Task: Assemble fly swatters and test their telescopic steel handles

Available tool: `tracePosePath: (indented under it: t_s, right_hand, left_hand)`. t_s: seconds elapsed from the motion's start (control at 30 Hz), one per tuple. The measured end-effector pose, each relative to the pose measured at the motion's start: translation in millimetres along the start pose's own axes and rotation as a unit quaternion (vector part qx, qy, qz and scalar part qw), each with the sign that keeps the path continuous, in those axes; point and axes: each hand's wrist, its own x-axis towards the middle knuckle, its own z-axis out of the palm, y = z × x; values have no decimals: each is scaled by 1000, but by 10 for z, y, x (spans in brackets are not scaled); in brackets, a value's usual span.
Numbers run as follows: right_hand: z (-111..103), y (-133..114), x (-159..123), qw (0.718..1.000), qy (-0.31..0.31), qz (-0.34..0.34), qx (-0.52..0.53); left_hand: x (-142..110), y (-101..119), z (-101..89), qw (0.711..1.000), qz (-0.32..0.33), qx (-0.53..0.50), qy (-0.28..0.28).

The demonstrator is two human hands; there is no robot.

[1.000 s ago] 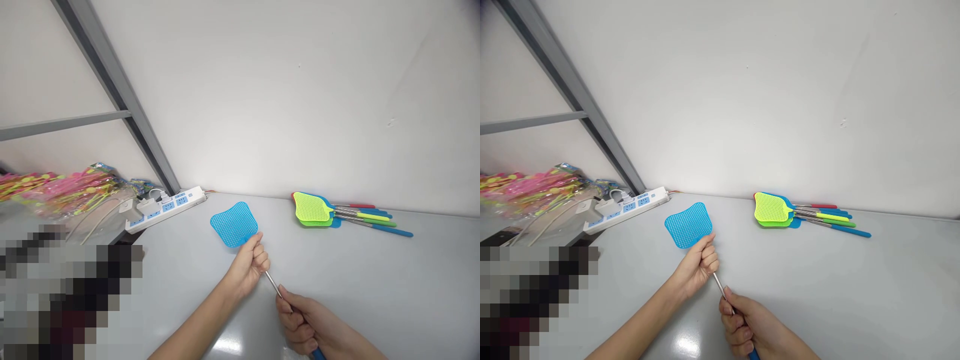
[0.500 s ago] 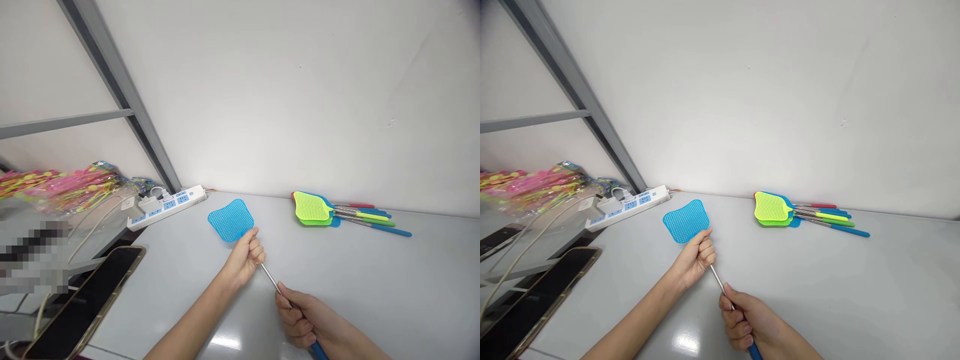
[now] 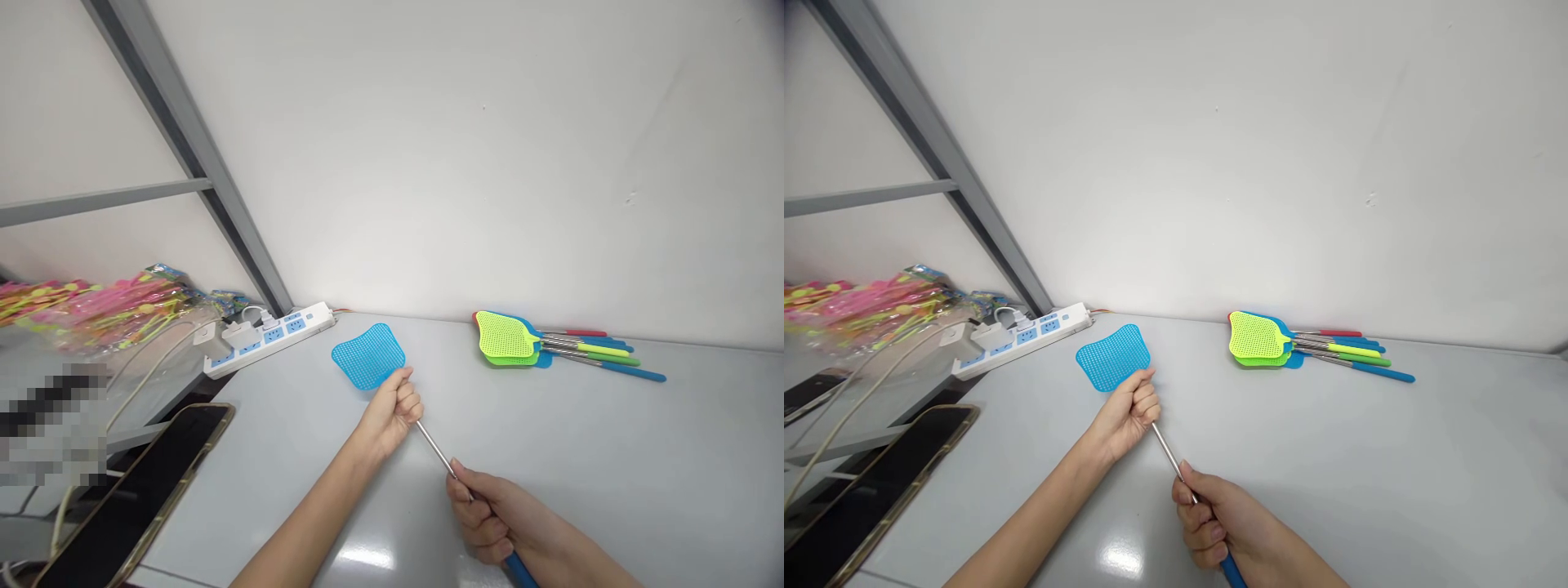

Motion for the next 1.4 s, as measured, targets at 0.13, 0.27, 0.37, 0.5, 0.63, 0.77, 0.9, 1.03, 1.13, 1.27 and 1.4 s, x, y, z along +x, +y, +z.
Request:
tracePosePath:
  t_s: [0.13, 0.27, 0.37, 0.5, 0.63, 0.77, 0.9, 1.03, 1.13, 1.27, 1.4]
  right_hand:
    - [-16, -2, -8, 1000, -9, -2, -1]
    - [-21, -11, -4, 1000, -13, -6, -4]
    - [6, -18, -13, 1000, -2, -6, -4]
    - [1, -3, -49, 1000, 3, -10, 3]
    - [-87, 8, -113, 1000, -8, 11, -7]
    - [-133, -24, -164, 1000, -4, -3, -18]
    - [-118, -40, -166, 1000, -2, -1, -12]
    - [-122, -29, -151, 1000, -1, 5, -8]
    - [-134, -24, -150, 1000, 8, -3, -8]
    - [-136, -30, -151, 1000, 10, -2, -8]
    - [-129, -36, -149, 1000, 11, -5, -7]
  left_hand:
    - [3, 20, -1, 1000, 1, -2, -4]
    - [16, 47, -22, 1000, 4, -3, -4]
    - [50, 52, -47, 1000, 9, -1, -6]
    - [39, 7, -32, 998, 18, 42, -37]
    - [-281, 74, -15, 958, 39, 275, -73]
    - [-864, 467, -334, 685, 256, 677, 89]
    - [-1317, 981, -1028, 422, 253, 790, 366]
    - [-1509, 1240, -1586, 393, 161, 790, 441]
    - [-1573, 1294, -1731, 403, 207, 796, 401]
    - [-1648, 1349, -1738, 382, 208, 807, 399]
    - [-1686, 1387, -1763, 357, 137, 816, 433]
